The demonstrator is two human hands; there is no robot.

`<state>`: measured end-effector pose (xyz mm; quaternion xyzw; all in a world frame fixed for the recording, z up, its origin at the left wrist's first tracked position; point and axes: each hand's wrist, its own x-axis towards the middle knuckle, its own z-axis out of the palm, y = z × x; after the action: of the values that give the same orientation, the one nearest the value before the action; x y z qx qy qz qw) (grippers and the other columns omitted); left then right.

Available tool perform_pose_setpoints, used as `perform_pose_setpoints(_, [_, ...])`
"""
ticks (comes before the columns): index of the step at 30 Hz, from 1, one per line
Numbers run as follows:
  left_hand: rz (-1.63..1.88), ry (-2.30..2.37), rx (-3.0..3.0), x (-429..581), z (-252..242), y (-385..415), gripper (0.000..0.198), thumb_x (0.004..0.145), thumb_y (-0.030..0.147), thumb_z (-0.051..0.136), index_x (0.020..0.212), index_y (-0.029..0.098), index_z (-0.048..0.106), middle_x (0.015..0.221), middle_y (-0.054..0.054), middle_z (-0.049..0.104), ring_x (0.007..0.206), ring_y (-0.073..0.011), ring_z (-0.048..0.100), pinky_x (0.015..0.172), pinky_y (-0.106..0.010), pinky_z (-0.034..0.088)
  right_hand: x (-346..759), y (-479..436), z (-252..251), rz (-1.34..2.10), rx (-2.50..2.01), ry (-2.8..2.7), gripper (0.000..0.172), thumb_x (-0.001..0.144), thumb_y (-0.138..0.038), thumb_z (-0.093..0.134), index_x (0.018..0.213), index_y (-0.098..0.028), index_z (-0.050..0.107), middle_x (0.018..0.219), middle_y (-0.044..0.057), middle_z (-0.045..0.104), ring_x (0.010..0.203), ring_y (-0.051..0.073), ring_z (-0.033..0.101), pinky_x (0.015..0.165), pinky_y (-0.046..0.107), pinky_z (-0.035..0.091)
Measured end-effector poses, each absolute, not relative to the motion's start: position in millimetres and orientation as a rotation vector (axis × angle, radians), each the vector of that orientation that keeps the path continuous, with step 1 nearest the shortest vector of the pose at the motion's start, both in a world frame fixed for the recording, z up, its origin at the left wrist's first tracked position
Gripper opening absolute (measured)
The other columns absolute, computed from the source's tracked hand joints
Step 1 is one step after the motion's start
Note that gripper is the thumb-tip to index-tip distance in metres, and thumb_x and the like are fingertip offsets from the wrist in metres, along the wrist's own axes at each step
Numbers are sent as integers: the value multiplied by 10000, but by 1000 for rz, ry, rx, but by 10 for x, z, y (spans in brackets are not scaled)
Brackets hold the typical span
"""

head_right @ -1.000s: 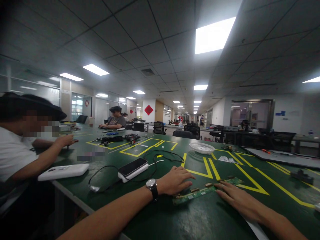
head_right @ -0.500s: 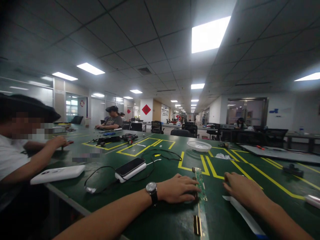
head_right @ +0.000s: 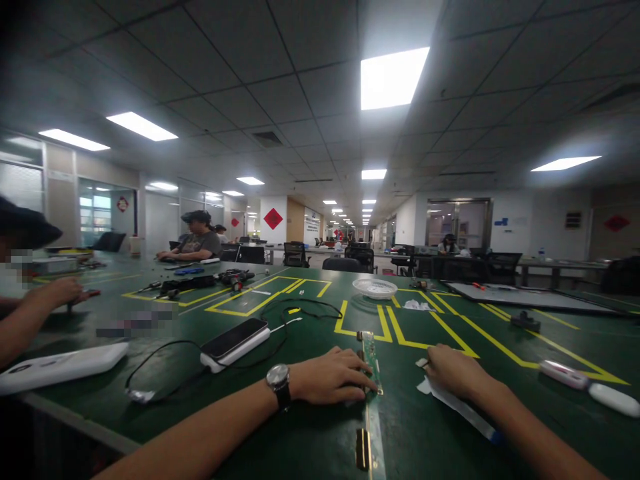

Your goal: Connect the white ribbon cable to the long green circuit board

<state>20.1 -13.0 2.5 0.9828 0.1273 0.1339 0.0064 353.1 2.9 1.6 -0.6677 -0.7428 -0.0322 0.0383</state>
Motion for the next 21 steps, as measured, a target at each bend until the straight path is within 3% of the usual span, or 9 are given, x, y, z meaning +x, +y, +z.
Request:
perform_pose_setpoints(6, [524, 462, 3090, 199, 59, -147, 348, 1015, 405, 416, 1276, 255, 590, 1212, -69, 630, 1110, -220, 567, 924, -341, 396, 3225, -180, 148, -42, -1890, -2333, 241, 830, -288, 552, 974, -190, 718, 1036, 127, 687, 953, 295, 645, 753, 348, 454])
perform_pose_setpoints(13, [510, 642, 3008, 188, -11, -87, 387, 1025, 418, 371, 1341, 262, 531, 1447, -69, 495, 1287, -246, 487, 988, -379, 395, 3275, -122, 144, 68, -1590, -2478, 271, 833, -277, 548, 1039, -204, 709, 1065, 100, 664, 990, 267, 623, 855, 343, 459])
perform_pose_setpoints(21, [458, 589, 2974, 179, -43, -47, 408, 1038, 430, 321, 1345, 273, 538, 1424, -53, 529, 1328, -227, 460, 1056, -390, 323, 3051, -203, 133, 168, -1404, -2485, 224, 846, -275, 571, 1001, -193, 710, 974, 77, 672, 892, 224, 619, 809, 319, 464])
